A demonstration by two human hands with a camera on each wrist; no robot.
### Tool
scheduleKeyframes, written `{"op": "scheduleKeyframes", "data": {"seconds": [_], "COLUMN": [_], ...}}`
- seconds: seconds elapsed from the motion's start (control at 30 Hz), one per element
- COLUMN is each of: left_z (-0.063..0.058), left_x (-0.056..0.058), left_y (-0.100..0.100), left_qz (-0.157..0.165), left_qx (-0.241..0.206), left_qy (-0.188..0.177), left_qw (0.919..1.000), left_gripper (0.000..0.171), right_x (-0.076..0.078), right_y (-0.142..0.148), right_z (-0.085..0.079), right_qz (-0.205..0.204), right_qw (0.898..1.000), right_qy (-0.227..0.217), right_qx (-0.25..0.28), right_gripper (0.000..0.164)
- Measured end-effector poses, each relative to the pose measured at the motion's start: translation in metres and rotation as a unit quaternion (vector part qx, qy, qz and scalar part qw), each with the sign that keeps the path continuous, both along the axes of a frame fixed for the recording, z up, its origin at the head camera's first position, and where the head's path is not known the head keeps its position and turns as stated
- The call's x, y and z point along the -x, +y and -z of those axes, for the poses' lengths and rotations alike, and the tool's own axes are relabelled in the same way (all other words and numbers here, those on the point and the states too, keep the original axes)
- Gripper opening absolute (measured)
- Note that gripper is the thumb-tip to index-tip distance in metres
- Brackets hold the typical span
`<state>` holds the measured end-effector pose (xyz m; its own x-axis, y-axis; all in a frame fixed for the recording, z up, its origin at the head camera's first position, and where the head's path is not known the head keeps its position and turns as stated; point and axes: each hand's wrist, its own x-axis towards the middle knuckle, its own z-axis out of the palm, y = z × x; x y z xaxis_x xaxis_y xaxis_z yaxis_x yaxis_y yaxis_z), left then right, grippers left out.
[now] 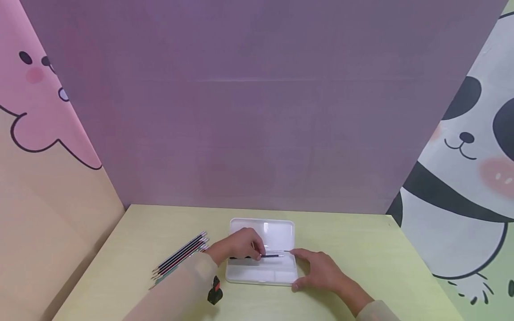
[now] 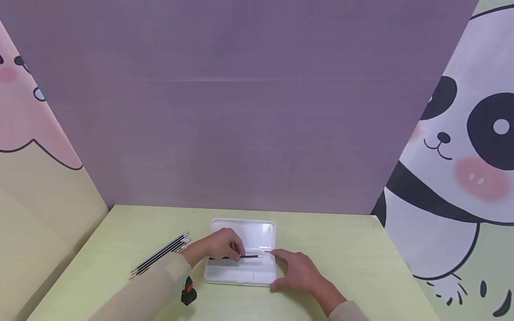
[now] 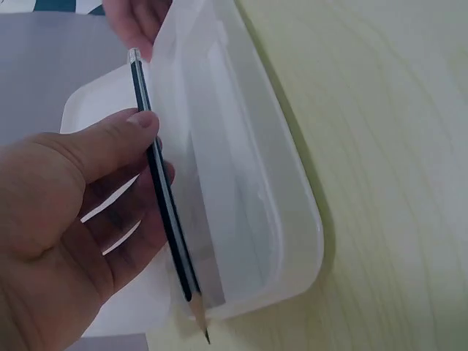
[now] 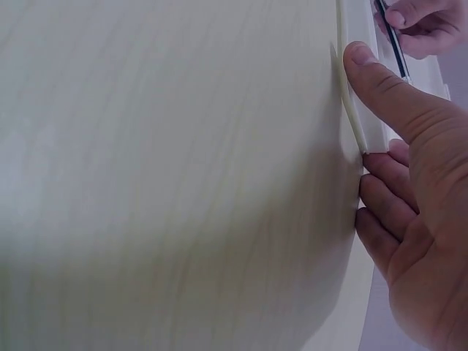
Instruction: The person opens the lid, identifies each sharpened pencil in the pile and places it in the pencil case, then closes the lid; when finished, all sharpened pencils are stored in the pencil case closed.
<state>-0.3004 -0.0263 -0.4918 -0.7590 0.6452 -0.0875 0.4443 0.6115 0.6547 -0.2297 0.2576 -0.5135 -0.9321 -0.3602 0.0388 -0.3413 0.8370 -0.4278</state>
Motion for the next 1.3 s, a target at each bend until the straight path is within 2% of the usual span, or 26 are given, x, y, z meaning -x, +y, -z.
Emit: {"op": "scheduleKeyframes", "data": {"seconds": [0.23, 0.67, 0.77, 0.97, 1.3], "left_z": [-0.002, 0.002, 0.0, -0.001, 0.0], "left_x": [-0.006, -0.016, -0.018, -0.021, -0.021], "left_y": [0.014, 0.033, 0.033, 0.033, 0.024], "left_qz": [-0.018, 0.006, 0.003, -0.005, 0.016], "left_qx": [0.042, 0.107, 0.113, 0.11, 0.09], "left_qy": [0.009, 0.082, 0.09, 0.083, 0.082], "left_qw": [0.9989, 0.9908, 0.9895, 0.9904, 0.9924], "left_gripper": [0.014, 0.015, 0.014, 0.012, 0.012], "right_x": [0.002, 0.0, 0.0, 0.001, 0.003], "right_y": [0.001, 0.0, 0.001, 0.002, 0.001], "right_z": [0.002, 0.002, 0.002, 0.002, 0.0], "right_qz": [0.0, -0.005, -0.006, -0.009, -0.021], "right_qw": [1.0, 1.0, 1.0, 1.0, 1.0], "right_qy": [-0.001, 0.007, 0.011, 0.015, 0.01], "right_qx": [0.007, 0.005, 0.005, 0.005, -0.017], "right_gripper": [0.093, 0.093, 0.094, 0.094, 0.092]}}
